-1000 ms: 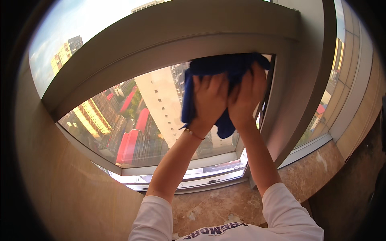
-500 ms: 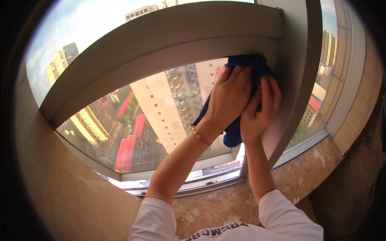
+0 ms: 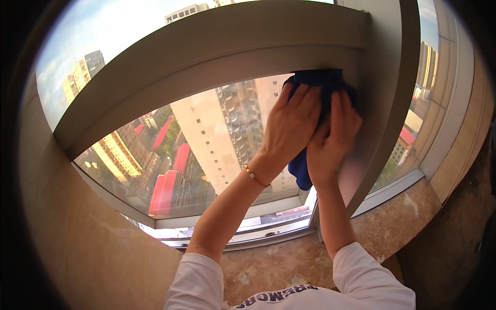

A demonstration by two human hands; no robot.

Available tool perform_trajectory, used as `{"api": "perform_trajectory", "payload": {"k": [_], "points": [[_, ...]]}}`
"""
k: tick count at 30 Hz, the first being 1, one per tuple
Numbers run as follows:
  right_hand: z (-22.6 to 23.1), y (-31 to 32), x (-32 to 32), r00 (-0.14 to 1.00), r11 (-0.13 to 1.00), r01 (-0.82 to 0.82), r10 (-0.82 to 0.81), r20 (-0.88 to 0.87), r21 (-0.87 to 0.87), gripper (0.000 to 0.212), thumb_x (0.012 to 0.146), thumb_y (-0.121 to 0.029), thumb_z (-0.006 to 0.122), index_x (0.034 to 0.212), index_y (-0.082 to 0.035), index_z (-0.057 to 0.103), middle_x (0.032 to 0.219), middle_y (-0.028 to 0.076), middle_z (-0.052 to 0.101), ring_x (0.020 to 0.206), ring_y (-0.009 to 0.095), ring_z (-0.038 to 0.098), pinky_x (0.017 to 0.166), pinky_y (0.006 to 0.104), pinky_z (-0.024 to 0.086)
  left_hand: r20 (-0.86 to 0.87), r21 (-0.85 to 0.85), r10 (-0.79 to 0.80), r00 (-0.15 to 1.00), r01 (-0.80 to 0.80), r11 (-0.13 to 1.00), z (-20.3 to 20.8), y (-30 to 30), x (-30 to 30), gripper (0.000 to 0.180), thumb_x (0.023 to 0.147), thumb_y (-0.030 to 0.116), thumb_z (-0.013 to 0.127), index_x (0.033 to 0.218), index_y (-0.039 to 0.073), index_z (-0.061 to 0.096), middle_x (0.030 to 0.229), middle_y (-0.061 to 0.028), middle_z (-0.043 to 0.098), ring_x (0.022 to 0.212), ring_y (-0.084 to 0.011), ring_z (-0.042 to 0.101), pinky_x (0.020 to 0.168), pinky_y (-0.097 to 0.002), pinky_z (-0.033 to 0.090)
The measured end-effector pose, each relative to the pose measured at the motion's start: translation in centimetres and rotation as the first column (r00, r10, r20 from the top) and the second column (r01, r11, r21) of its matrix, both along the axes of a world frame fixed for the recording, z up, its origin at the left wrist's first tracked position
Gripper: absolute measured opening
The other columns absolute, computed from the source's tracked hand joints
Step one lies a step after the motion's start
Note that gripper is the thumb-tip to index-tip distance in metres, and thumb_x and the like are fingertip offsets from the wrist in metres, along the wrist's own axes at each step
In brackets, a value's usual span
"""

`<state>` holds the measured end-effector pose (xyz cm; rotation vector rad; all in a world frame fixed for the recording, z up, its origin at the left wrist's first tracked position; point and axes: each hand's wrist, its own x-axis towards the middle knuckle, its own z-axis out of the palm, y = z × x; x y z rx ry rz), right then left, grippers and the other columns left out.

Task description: The person wipes the tiled shower wall, window sill, window glass, and shower door using a blue cloth. They move from the shower area to the window and back to the shower door, wiping each surface in sequence.

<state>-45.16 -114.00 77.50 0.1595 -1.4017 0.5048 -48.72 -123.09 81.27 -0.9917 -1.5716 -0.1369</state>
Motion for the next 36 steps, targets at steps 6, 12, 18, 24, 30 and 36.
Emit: {"api": "perform_trajectory", "payload": {"k": [6, 12, 18, 24, 30, 36], "points": [[0.9, -2.0, -1.8, 1.0, 0.987, 0.016, -0.018, 0.013, 0.157, 0.046, 0.079, -0.001, 0.057, 0.125, 0.004, 0.054, 0.131, 0.024, 0.051, 0.118, 0.043, 0.048, 0.099, 0.0484, 0.04, -0.032, 0.201, 0.187, 0.982, -0.177, 0.963, -1.9, -3.1, -0.5, 0.038, 0.079, 0.013, 0.057, 0.113, -0.002, 0.062, 0.127, -0.0132, 0.058, 0.118, -0.0307, 0.054, 0.102, -0.0477, 0.037], [0.9, -2.5, -2.1, 0.985, 0.985, -0.127, 0.112, 0.128, 0.119, 0.053, 0.08, 0.004, 0.056, 0.131, 0.006, 0.046, 0.139, 0.029, 0.039, 0.125, 0.044, 0.044, 0.104, 0.0508, 0.036, 0.033, 0.348, 0.24, 0.97, -0.236, 0.907, -3.4, -6.6, -0.6, 0.038, 0.088, 0.009, 0.054, 0.12, -0.01, 0.055, 0.128, -0.0282, 0.051, 0.123, -0.0454, 0.047, 0.105, -0.0561, 0.032], [0.8, -2.7, -3.4, 1.0, 1.0, -0.01, 0.011, 0.026, -0.013, 0.052, 0.088, 0.0, 0.051, 0.136, 0.009, 0.037, 0.143, 0.031, 0.034, 0.125, 0.048, 0.041, 0.105, 0.0509, 0.033, 0.085, 0.324, 0.156, 0.984, -0.176, 0.93, -3.2, -6.1, -0.4, 0.042, 0.087, 0.011, 0.058, 0.124, -0.007, 0.054, 0.128, -0.0276, 0.051, 0.12, -0.0461, 0.048, 0.102, -0.0552, 0.035], [1.0, -5.8, -2.4, 0.997, 0.993, 0.062, -0.066, 0.04, 0.103, 0.036, 0.086, -0.001, 0.055, 0.12, 0.008, 0.052, 0.136, 0.026, 0.043, 0.128, 0.043, 0.04, 0.104, 0.0504, 0.033, -0.006, 0.322, 0.14, 0.99, -0.131, 0.938, -3.3, -9.9, -1.1, 0.042, 0.079, 0.01, 0.063, 0.118, -0.005, 0.058, 0.12, -0.0227, 0.056, 0.111, -0.0411, 0.054, 0.098, -0.0527, 0.039], [1.7, -12.3, -2.7, 0.987, 0.983, -0.116, 0.131, -0.095, 0.143, 0.028, 0.084, -0.001, 0.057, 0.111, 0.007, 0.056, 0.127, 0.026, 0.047, 0.123, 0.044, 0.044, 0.102, 0.0505, 0.035, -0.014, 0.483, 0.305, 0.952, -0.26, 0.836, -3.7, -17.0, -0.8, 0.043, 0.076, 0.012, 0.066, 0.116, -0.003, 0.06, 0.114, -0.0195, 0.058, 0.106, -0.0391, 0.056, 0.095, -0.0505, 0.04], [1.6, -18.5, -3.6, 0.985, 0.919, -0.133, 0.163, -0.052, 0.371, 0.028, 0.081, 0.0, 0.061, 0.109, 0.004, 0.057, 0.123, 0.023, 0.047, 0.117, 0.042, 0.048, 0.096, 0.0517, 0.041, 0.001, 0.538, 0.399, 0.917, -0.337, 0.773, -4.3, -24.0, -1.5, 0.029, 0.085, 0.007, 0.056, 0.111, -0.005, 0.056, 0.126, -0.0313, 0.048, 0.117, -0.051, 0.046, 0.103, -0.0574, 0.032]]}}
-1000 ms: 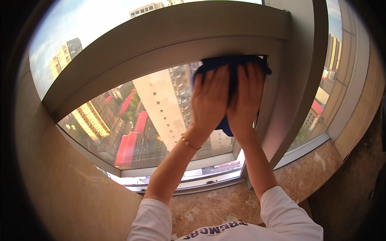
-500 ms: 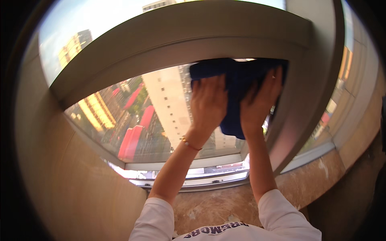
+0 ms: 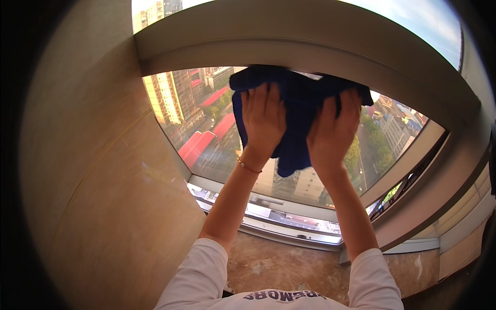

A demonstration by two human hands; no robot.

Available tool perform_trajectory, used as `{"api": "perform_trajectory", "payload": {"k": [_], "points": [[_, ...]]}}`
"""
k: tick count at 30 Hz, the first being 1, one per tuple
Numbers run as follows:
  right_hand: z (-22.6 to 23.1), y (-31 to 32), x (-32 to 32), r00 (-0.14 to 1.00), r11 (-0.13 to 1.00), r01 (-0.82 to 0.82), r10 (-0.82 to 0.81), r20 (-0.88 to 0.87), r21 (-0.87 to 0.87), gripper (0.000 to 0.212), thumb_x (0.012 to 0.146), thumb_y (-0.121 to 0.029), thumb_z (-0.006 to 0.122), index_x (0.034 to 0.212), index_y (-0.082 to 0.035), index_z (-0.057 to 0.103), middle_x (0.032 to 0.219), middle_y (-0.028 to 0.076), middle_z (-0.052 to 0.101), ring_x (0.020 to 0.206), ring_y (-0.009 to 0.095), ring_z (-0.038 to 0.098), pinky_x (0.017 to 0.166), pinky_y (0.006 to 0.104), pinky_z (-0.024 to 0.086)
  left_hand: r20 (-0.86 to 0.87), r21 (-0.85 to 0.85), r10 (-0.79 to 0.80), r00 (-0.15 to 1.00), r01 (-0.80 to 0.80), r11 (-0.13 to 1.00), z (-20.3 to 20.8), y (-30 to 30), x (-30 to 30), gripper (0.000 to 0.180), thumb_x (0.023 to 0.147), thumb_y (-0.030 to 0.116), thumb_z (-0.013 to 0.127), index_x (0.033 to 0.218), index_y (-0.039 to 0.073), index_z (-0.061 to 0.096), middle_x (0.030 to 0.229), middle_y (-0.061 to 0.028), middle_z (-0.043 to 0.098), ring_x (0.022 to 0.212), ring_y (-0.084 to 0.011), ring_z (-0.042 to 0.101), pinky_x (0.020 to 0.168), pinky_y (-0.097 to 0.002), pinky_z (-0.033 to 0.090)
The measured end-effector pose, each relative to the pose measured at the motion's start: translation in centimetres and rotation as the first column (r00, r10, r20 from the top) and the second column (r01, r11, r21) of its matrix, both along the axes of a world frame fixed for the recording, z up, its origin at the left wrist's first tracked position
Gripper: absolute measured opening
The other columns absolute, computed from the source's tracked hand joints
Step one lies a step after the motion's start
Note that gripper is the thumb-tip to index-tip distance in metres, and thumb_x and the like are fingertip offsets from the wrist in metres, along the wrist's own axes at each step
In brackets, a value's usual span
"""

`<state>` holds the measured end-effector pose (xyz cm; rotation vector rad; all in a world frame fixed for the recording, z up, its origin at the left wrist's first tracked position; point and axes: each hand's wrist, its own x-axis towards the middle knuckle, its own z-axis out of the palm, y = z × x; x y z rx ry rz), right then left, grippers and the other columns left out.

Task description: The person wipes the tiled shower wall, window sill, window glass, and shower door using a blue cloth. They move from the shower area to the window and back to the shower door, wiping each surface in sequence.

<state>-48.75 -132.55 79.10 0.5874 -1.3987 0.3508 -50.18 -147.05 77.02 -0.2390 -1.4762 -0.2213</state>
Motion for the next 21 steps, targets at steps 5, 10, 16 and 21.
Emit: {"api": "perform_trajectory", "payload": {"k": [5, 10, 16, 21], "points": [[0.4, -4.1, -0.6, 0.998, 0.992, -0.041, 0.033, -0.062, -0.12, 0.028, 0.083, -0.002, 0.059, 0.11, 0.004, 0.058, 0.119, 0.019, 0.05, 0.112, 0.038, 0.05, 0.094, 0.0501, 0.043, -0.039, 0.003, -0.017, 0.999, 0.017, 1.0, 0.1, -3.9, -0.2, 0.031, 0.089, 0.007, 0.052, 0.117, -0.006, 0.053, 0.132, -0.0331, 0.044, 0.122, -0.0522, 0.041, 0.104, -0.0581, 0.03], [0.2, -7.7, -1.2, 0.987, 0.995, -0.057, 0.068, -0.142, 0.082, 0.031, 0.081, -0.004, 0.06, 0.111, 0.003, 0.06, 0.116, 0.017, 0.053, 0.113, 0.033, 0.052, 0.095, 0.0447, 0.044, -0.102, 0.157, -0.012, 0.995, 0.028, 0.987, -0.2, -7.3, -1.4, 0.029, 0.091, 0.005, 0.049, 0.117, -0.007, 0.053, 0.133, -0.0339, 0.043, 0.122, -0.052, 0.042, 0.102, -0.0519, 0.036], [0.2, -11.3, -0.6, 0.993, 0.997, -0.075, 0.076, -0.092, 0.016, 0.039, 0.082, -0.006, 0.063, 0.119, 0.001, 0.059, 0.127, 0.017, 0.048, 0.117, 0.035, 0.049, 0.096, 0.0447, 0.042, -0.133, 0.194, -0.016, 0.991, 0.041, 0.98, -0.2, -12.2, -1.4, 0.025, 0.091, 0.007, 0.052, 0.109, -0.01, 0.052, 0.132, -0.0424, 0.039, 0.122, -0.0568, 0.04, 0.102, -0.0561, 0.036], [1.1, -13.0, 0.1, 0.983, 0.981, -0.142, 0.155, -0.096, 0.135, 0.037, 0.079, -0.004, 0.06, 0.115, 0.002, 0.062, 0.122, 0.014, 0.053, 0.115, 0.031, 0.052, 0.096, 0.0414, 0.042, -0.194, 0.219, 0.078, 0.978, -0.034, 0.975, -0.2, -15.0, -1.8, 0.029, 0.094, 0.007, 0.049, 0.117, -0.011, 0.05, 0.131, -0.0384, 0.043, 0.122, -0.0527, 0.043, 0.103, -0.0499, 0.038]]}}
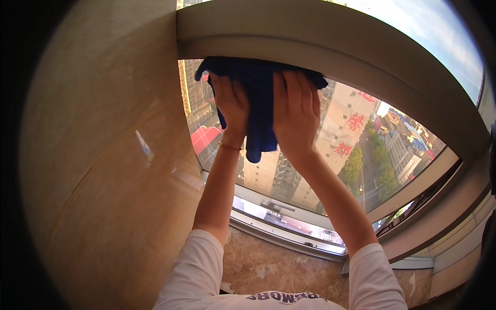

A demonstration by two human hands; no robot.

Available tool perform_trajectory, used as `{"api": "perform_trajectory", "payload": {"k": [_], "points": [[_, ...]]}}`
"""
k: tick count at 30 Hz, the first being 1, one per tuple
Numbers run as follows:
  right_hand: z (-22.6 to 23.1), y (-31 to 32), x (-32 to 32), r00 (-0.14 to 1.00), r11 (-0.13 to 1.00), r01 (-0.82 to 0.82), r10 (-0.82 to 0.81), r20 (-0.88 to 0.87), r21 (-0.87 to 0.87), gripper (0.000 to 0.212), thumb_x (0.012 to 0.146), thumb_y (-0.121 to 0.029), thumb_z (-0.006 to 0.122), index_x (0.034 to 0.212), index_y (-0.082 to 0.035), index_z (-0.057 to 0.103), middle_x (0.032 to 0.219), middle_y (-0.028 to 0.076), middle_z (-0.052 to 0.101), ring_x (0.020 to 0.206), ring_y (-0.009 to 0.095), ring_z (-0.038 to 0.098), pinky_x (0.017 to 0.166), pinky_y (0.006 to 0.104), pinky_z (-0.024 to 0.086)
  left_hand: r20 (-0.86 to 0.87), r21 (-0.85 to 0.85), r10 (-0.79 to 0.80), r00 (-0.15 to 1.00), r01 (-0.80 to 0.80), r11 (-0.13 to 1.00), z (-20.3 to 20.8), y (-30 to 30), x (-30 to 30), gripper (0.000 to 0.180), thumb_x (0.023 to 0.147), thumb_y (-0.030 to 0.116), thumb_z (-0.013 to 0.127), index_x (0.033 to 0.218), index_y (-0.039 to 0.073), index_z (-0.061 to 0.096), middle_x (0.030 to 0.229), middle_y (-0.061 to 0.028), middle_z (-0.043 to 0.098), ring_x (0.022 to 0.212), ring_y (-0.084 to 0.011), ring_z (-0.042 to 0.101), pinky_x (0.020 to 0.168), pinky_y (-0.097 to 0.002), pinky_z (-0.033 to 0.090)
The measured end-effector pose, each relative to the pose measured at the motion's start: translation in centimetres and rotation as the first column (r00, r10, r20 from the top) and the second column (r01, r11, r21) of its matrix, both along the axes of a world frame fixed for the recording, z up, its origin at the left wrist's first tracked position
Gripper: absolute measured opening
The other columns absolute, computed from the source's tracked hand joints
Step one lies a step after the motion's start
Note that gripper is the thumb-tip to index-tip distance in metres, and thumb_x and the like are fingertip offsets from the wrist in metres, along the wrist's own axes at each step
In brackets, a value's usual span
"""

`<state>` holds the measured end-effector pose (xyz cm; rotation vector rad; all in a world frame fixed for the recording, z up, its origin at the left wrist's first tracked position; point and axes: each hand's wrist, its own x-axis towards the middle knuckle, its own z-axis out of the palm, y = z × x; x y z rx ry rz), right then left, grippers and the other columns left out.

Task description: The person wipes the tiled shower wall, window sill, window glass, and shower door using a blue cloth. They move from the shower area to the window and back to the shower door, wiping each surface in sequence.

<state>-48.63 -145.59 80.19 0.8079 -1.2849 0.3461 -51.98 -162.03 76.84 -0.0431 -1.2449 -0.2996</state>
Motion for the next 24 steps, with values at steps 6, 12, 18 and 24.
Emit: {"api": "perform_trajectory", "payload": {"k": [6, 12, 18, 24], "points": [[0.6, -2.7, 1.1, 1.0, 0.989, 0.003, -0.004, 0.011, 0.148, 0.045, 0.075, -0.01, 0.059, 0.119, 0.002, 0.06, 0.129, 0.011, 0.052, 0.121, 0.024, 0.049, 0.101, 0.0368, 0.041, -0.044, 0.122, 0.091, 0.995, -0.085, 0.989, -0.2, -4.4, -0.5, 0.038, 0.097, 0.012, 0.045, 0.125, -0.014, 0.045, 0.135, -0.037, 0.041, 0.127, -0.0505, 0.039, 0.108, -0.0468, 0.033], [1.4, -3.6, 1.5, 1.0, 0.981, -0.016, 0.019, -0.014, 0.194, 0.046, 0.083, -0.015, 0.055, 0.126, -0.001, 0.057, 0.144, 0.008, 0.044, 0.134, 0.022, 0.038, 0.109, 0.0367, 0.031, -0.091, 0.17, -0.079, 0.993, 0.093, 0.981, 1.5, -3.8, 0.6, 0.042, 0.098, 0.012, 0.042, 0.13, -0.015, 0.041, 0.138, -0.0366, 0.037, 0.13, -0.05, 0.035, 0.111, -0.046, 0.028], [1.5, -0.8, 1.9, 0.979, 0.959, 0.195, -0.204, 0.024, 0.204, 0.044, 0.085, -0.017, 0.051, 0.126, -0.002, 0.058, 0.149, 0.004, 0.04, 0.142, 0.019, 0.028, 0.116, 0.0378, 0.016, -0.065, 0.129, -0.103, 0.993, 0.111, 0.985, 2.4, 0.0, 1.9, 0.049, 0.097, 0.016, 0.042, 0.134, -0.015, 0.036, 0.144, -0.0355, 0.031, 0.137, -0.0494, 0.026, 0.112, -0.0504, 0.024], [1.3, 7.7, 1.2, 0.992, 0.995, -0.102, 0.102, 0.075, -0.006, 0.023, 0.086, -0.004, 0.05, 0.106, 0.004, 0.058, 0.138, 0.018, 0.05, 0.131, 0.037, 0.045, 0.106, 0.0492, 0.036, 0.066, -0.172, 0.006, 0.998, 0.006, 0.985, 2.2, 11.6, 2.2, 0.051, 0.091, 0.016, 0.046, 0.131, -0.015, 0.041, 0.143, -0.0336, 0.035, 0.134, -0.0535, 0.029, 0.107, -0.0619, 0.026]]}}
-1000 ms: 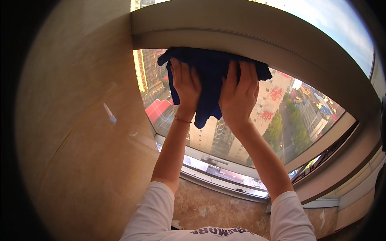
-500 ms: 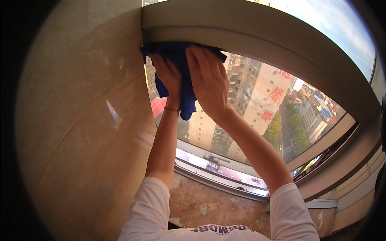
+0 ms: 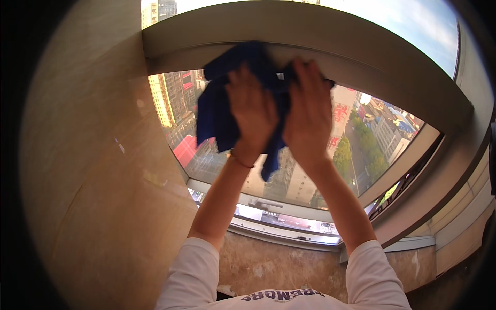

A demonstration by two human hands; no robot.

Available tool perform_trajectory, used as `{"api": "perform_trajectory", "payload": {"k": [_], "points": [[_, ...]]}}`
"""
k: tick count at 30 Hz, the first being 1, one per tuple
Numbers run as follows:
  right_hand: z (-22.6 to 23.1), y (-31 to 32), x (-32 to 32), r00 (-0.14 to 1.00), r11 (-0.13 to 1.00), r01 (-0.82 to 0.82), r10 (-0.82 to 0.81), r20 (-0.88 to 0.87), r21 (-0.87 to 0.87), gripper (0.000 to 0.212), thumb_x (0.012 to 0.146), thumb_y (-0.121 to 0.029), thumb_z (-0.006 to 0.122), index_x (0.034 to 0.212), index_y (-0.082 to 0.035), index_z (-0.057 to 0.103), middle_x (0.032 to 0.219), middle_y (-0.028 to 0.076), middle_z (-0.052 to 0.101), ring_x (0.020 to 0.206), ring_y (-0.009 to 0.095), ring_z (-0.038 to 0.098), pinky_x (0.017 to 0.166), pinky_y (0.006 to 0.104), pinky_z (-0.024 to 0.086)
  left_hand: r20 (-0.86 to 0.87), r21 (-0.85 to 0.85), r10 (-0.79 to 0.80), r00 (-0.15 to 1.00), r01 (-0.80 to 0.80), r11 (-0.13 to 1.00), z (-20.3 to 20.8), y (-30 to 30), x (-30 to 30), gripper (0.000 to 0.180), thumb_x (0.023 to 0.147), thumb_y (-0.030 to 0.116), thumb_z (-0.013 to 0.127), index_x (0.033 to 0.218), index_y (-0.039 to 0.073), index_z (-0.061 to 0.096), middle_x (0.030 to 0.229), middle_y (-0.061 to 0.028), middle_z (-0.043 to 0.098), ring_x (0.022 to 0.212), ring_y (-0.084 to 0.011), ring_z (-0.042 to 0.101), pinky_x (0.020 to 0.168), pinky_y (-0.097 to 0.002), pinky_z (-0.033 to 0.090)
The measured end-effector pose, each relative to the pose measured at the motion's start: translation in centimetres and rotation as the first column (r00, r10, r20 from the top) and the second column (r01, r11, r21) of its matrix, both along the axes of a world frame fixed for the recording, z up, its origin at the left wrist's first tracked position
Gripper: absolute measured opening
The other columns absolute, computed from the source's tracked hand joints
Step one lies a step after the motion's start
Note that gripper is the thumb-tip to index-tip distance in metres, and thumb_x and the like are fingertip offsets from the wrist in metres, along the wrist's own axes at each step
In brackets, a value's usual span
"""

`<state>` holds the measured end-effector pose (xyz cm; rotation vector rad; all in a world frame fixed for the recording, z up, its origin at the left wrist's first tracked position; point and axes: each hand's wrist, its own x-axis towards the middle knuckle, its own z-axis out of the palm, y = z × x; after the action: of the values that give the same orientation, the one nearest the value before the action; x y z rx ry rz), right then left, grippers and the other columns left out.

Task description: The person wipes the tiled shower wall, window sill, window glass, and shower door using a blue cloth. They move from the shower area to the window and back to the shower door, wiping each surface in sequence.

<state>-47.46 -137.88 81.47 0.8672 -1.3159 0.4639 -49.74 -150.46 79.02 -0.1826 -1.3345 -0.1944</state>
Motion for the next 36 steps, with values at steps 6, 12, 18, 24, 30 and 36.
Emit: {"api": "perform_trajectory", "payload": {"k": [6, 12, 18, 24, 30, 36], "points": [[0.3, 9.4, 0.1, 0.992, 0.985, 0.055, -0.073, -0.102, -0.165, 0.021, 0.085, 0.004, 0.049, 0.103, 0.008, 0.058, 0.124, 0.02, 0.059, 0.122, 0.039, 0.052, 0.103, 0.0443, 0.041, 0.035, -0.172, -0.293, 0.956, 0.294, 0.94, 1.4, 11.4, 1.0, 0.045, 0.082, 0.01, 0.057, 0.125, -0.002, 0.055, 0.126, -0.0222, 0.055, 0.118, -0.0391, 0.054, 0.088, -0.0459, 0.045], [-3.2, 14.2, 2.7, 0.986, 0.942, -0.03, 0.083, 0.146, -0.334, 0.03, 0.083, 0.007, 0.049, 0.11, 0.006, 0.062, 0.12, 0.017, 0.061, 0.112, 0.033, 0.058, 0.097, 0.0382, 0.046, 0.202, -0.203, -0.498, 0.843, 0.534, 0.821, -0.1, 15.7, 4.7, 0.043, 0.076, 0.01, 0.062, 0.117, -0.002, 0.06, 0.114, -0.02, 0.059, 0.109, -0.0377, 0.057, 0.083, -0.041, 0.048], [-14.6, 15.2, 9.9, 0.882, 0.936, -0.279, 0.339, 0.327, -0.217, 0.03, 0.082, -0.007, 0.067, 0.108, 0.005, 0.062, 0.11, 0.021, 0.063, 0.097, 0.034, 0.062, 0.084, 0.0399, 0.051, 0.337, -0.199, -0.418, 0.844, 0.498, 0.844, -14.5, 14.0, 15.5, 0.035, 0.073, 0.016, 0.067, 0.105, 0.003, 0.066, 0.106, -0.0157, 0.063, 0.097, -0.0344, 0.061, 0.077, -0.044, 0.048], [-26.1, 13.3, 15.7, 0.535, 0.9, -0.403, 0.377, 0.756, -0.164, 0.01, 0.079, 0.005, 0.065, 0.089, 0.004, 0.064, 0.096, 0.018, 0.065, 0.083, 0.031, 0.063, 0.074, 0.0384, 0.051, 0.941, 0.163, -0.212, 0.265, 0.196, 0.967, -30.8, 11.8, 28.8, 0.04, 0.078, 0.024, 0.067, 0.115, 0.008, 0.065, 0.11, -0.0137, 0.063, 0.099, -0.0301, 0.061, 0.083, -0.0428, 0.046], [-37.6, 9.5, 18.5, 0.251, 0.845, -0.493, -0.087, 0.964, 0.205, 0.042, 0.082, -0.004, 0.063, 0.124, -0.002, 0.055, 0.138, 0.023, 0.043, 0.127, 0.04, 0.043, 0.104, 0.0471, 0.038, 0.983, 0.175, -0.15, 0.104, -0.291, 0.941, -38.5, 7.0, 31.8, 0.066, 0.089, 0.039, 0.059, 0.143, 0.007, 0.04, 0.145, -0.0292, 0.032, 0.125, -0.0577, 0.033, 0.096, -0.0613, 0.035], [-47.0, 2.4, 18.7, 0.241, 0.746, -0.603, -0.169, 0.956, 0.284, 0.051, 0.091, -0.023, 0.06, 0.133, 0.001, 0.047, 0.144, 0.028, 0.036, 0.134, 0.045, 0.034, 0.108, 0.0509, 0.032, 0.998, 0.065, -0.056, 0.033, -0.369, 0.927, -43.4, -0.9, 29.6, 0.051, 0.089, 0.039, 0.058, 0.138, 0.024, 0.051, 0.15, -0.0162, 0.034, 0.13, -0.0498, 0.035, 0.102, -0.0618, 0.03]]}}
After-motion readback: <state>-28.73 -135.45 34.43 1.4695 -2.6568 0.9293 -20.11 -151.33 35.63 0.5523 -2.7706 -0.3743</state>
